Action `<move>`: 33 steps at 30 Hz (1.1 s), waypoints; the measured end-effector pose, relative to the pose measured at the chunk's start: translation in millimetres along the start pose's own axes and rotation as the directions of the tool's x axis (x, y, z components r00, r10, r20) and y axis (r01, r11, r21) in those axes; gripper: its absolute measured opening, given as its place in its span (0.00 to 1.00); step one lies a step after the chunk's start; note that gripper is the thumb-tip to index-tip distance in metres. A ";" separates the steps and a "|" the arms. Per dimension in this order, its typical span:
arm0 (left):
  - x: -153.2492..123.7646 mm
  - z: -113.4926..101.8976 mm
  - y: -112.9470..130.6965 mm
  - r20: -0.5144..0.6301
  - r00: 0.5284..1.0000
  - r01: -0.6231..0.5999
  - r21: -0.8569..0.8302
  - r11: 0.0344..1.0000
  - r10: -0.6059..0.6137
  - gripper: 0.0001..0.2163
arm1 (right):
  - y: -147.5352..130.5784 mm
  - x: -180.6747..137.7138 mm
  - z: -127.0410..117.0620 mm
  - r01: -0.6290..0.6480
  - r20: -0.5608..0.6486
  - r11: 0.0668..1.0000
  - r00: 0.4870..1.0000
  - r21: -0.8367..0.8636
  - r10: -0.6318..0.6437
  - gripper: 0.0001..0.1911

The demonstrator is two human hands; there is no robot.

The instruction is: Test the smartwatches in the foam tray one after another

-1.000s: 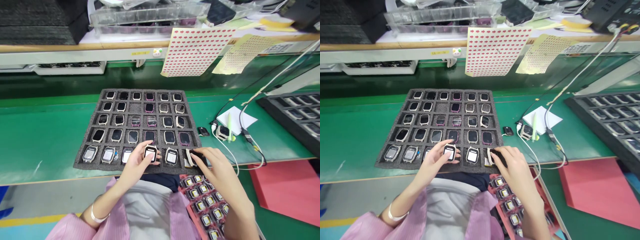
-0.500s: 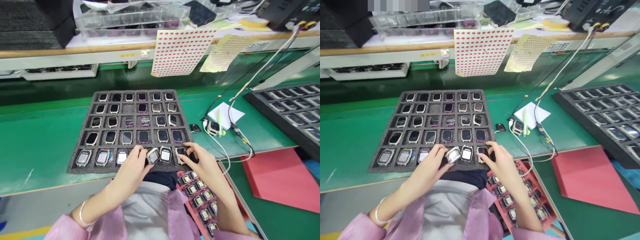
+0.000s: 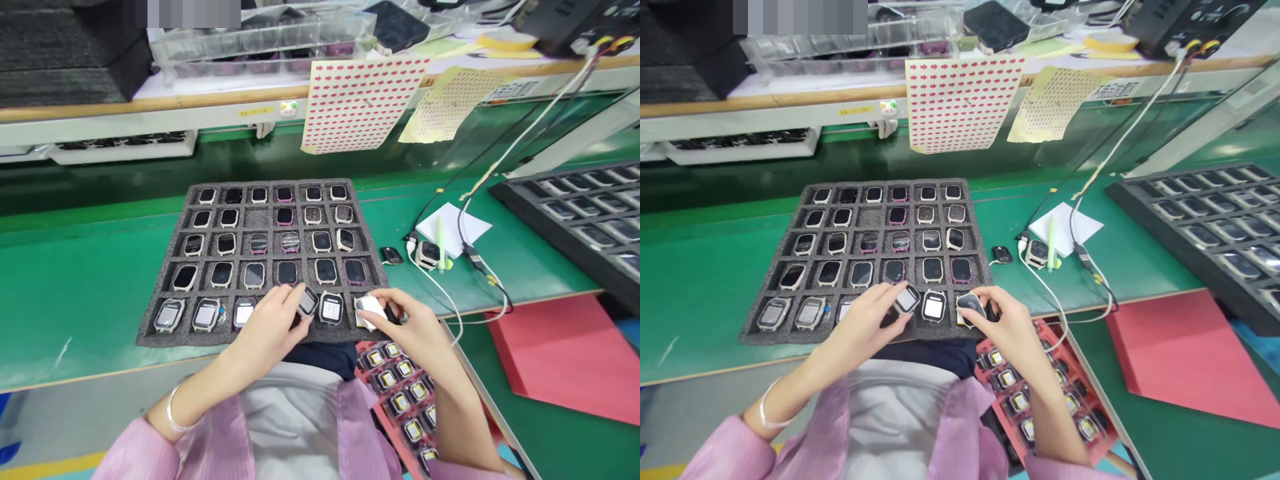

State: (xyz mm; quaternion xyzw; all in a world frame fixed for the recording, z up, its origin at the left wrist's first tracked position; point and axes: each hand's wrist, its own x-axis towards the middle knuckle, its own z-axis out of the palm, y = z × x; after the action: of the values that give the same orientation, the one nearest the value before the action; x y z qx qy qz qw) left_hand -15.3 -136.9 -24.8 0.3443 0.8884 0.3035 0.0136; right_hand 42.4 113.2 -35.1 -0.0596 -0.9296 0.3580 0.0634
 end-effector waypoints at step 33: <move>137.7 35.5 14.1 0.359 0.845 -0.525 0.417 0.742 0.397 0.12 | 20.1 1.5 23.0 0.223 -0.230 0.962 0.956 0.157 -0.183 0.06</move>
State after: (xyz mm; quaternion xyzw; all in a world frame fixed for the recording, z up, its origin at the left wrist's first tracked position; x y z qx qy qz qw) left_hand -103.5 -24.6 -20.5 0.5810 0.8127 0.0115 -0.0418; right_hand 38.5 113.1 -65.5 0.0044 -0.8821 0.4242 0.2046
